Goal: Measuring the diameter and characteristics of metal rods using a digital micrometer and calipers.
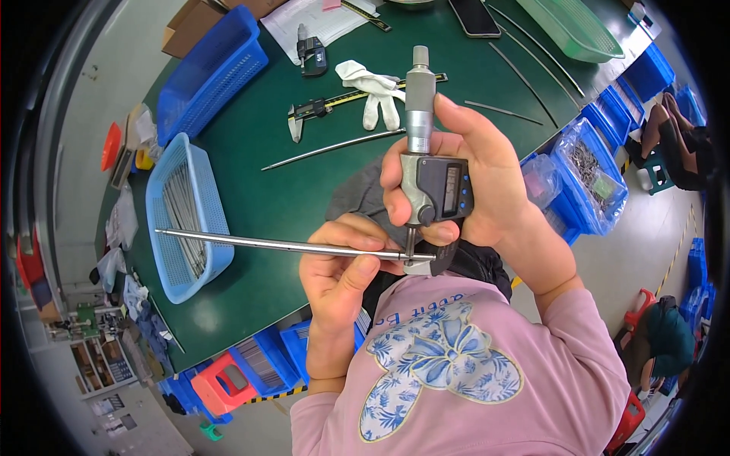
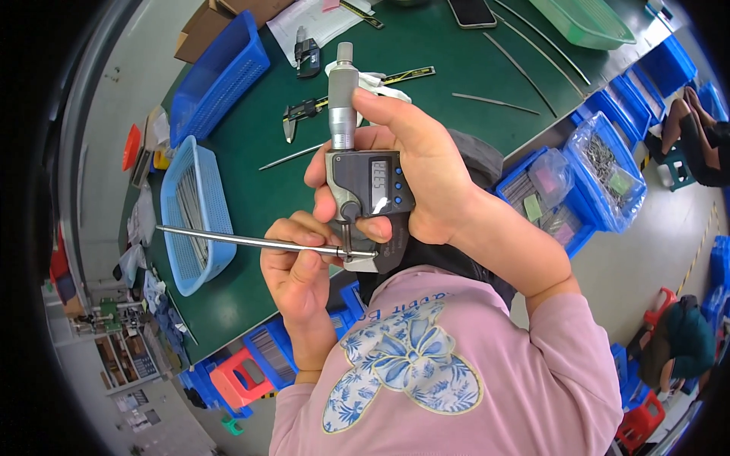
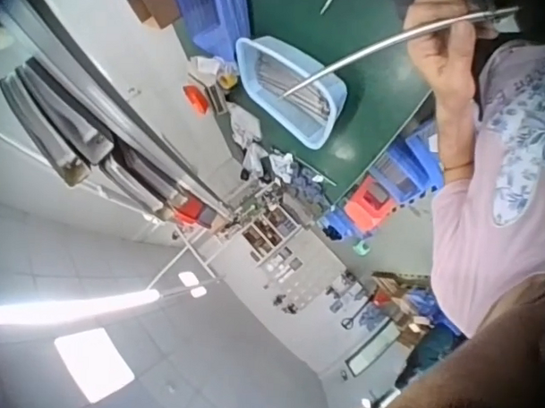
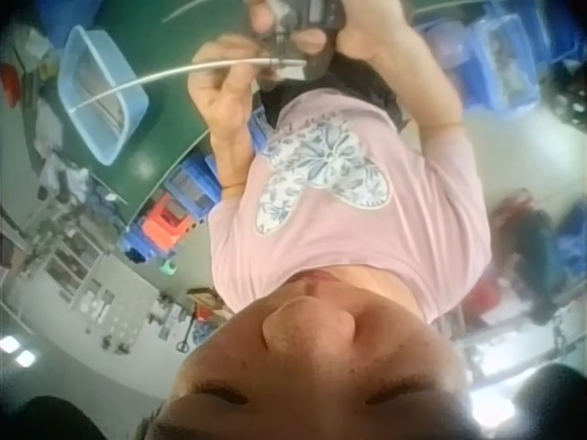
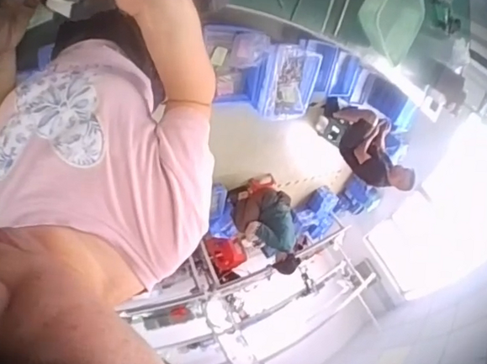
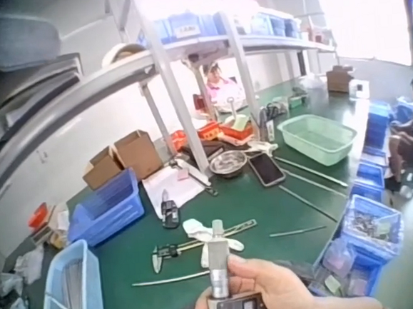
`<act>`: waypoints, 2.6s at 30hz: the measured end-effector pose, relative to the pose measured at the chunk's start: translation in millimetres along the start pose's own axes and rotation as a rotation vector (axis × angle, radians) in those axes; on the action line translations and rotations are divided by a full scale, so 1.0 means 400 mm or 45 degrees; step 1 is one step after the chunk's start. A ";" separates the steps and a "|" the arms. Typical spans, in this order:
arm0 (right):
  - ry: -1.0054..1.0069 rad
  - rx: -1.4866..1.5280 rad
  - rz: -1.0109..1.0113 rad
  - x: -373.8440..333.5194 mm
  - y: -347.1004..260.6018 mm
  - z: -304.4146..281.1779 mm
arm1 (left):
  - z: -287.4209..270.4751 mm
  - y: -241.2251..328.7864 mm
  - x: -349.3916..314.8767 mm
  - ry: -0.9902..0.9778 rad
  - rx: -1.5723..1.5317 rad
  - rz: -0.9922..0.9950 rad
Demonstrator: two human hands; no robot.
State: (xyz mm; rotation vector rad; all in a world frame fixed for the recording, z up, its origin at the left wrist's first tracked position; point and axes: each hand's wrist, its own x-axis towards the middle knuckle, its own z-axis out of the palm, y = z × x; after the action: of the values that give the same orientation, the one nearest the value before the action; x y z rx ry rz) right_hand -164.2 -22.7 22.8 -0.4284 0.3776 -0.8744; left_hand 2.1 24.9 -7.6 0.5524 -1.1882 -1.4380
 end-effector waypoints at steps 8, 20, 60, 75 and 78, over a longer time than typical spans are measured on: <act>0.009 0.001 -0.022 -0.002 0.004 0.002 | -0.010 -0.013 0.003 -0.049 -0.025 0.026; 0.054 -0.040 0.000 -0.004 0.001 -0.002 | -0.005 -0.021 -0.002 0.054 -0.054 -0.033; -0.021 0.042 -0.017 0.016 -0.002 -0.031 | 0.002 -0.025 0.027 0.099 -0.037 0.040; 0.977 -0.226 -0.859 -0.159 -0.113 -0.237 | -0.589 0.249 0.486 0.396 2.773 -0.326; 1.127 -0.203 -0.975 -0.218 -0.115 -0.286 | -0.697 0.259 0.555 0.052 2.991 -0.245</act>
State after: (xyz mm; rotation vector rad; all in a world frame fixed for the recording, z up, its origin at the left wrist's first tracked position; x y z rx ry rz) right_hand -300.7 -2.8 -39.0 -0.3079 1.1450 -1.7861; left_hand 230.3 -263.9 40.1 2.1139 -2.3480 0.6210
